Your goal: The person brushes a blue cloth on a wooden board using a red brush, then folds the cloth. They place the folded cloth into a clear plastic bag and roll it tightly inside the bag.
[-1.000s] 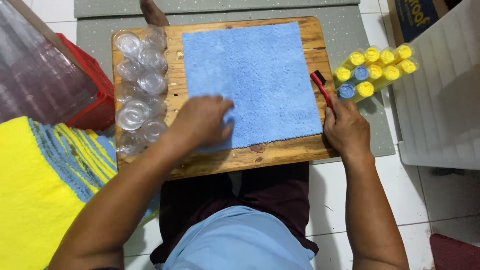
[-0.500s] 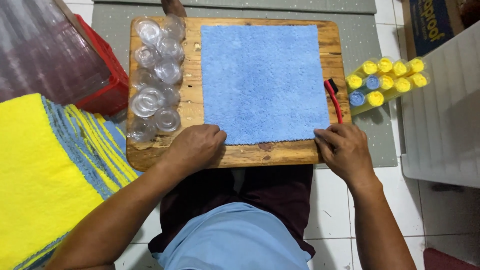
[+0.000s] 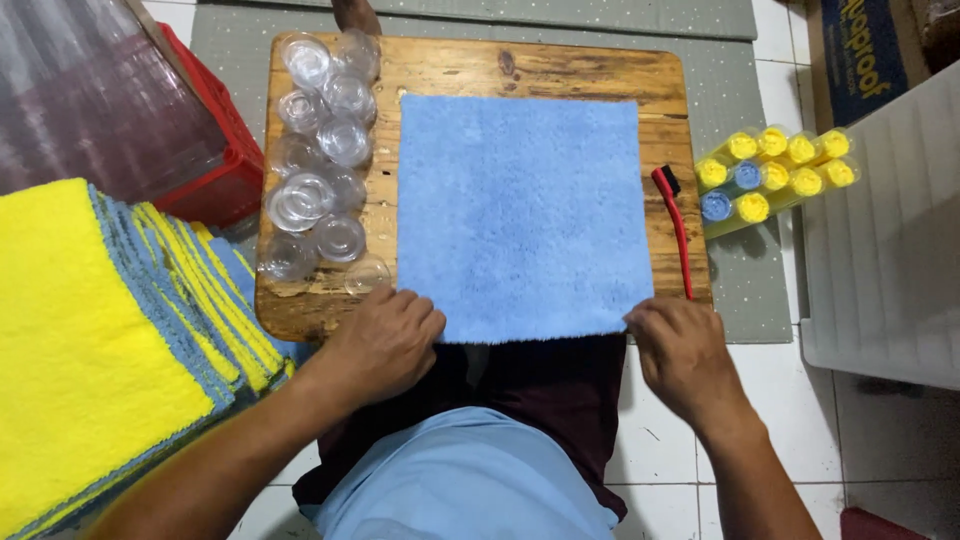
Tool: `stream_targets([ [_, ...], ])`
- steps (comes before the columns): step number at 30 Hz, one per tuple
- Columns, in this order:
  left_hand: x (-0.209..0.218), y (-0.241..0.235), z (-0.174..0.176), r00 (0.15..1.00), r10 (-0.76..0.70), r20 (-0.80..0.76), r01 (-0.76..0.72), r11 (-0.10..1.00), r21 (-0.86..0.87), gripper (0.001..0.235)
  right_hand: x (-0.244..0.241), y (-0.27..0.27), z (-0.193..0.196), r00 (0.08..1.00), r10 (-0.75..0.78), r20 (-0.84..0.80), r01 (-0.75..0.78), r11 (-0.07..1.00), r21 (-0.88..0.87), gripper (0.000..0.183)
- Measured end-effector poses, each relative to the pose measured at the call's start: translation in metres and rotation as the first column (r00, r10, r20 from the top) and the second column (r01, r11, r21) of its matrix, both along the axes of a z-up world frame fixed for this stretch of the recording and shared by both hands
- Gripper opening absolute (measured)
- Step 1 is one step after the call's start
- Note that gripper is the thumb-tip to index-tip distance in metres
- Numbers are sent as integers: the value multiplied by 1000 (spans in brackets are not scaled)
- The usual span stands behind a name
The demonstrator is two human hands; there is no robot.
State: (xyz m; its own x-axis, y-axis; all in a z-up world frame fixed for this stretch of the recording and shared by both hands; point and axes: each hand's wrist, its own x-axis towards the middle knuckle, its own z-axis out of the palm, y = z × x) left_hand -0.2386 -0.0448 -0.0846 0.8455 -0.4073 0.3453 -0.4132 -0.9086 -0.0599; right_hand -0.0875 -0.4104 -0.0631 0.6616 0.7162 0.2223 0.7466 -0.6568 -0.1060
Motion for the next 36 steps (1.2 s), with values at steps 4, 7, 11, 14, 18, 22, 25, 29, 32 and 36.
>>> stream_targets([
  [4, -8, -5, -4, 1000, -6, 6, 6, 1000, 9, 19, -9, -8, -13, 998, 41, 41, -41, 999, 2, 8],
  [7, -9, 0, -8, 1000, 0, 17, 0, 1000, 19, 24, -13, -8, -12, 999, 20, 42, -20, 1000, -21, 18],
  [11, -9, 4, -13, 1000, -20, 8, 20, 999, 47, 10, -9, -12, -17, 994, 57, 93, -57, 998, 2, 26],
  [14, -8, 3, -6, 1000, -24, -5, 24, 1000, -16, 10, -3, -8, -12, 985, 88, 146, -96, 994, 51, 21],
  [18, -3, 8, 8, 1000, 7, -30, -11, 991, -134, 15, 5, -5, 4, 993, 101, 60, -109, 982, 157, 17],
  [22, 25, 22, 56, 995, 61, -84, -78, 974, -211, 16, 43, -8, 22, 995, 98, -4, -95, 972, 215, 18],
  [25, 62, 33, 100, 962, 132, -239, -173, 972, -160, 8, 85, -1, 40, 967, 242, -83, -220, 953, 209, 24],
  [29, 128, 49, 131, 734, 335, -591, -452, 890, -57, 14, 140, 36, 51, 979, 146, -143, -108, 963, 246, 21],
  [32, 176, 65, 113, 729, 409, -549, -481, 876, 14, 20, 181, 68, 50, 978, 120, -169, -72, 961, 267, 21],
  [36, 237, 85, 72, 612, 561, -557, -521, 816, 249, 36, 206, 123, 57, 874, -139, -465, 228, 964, 140, 25],
])
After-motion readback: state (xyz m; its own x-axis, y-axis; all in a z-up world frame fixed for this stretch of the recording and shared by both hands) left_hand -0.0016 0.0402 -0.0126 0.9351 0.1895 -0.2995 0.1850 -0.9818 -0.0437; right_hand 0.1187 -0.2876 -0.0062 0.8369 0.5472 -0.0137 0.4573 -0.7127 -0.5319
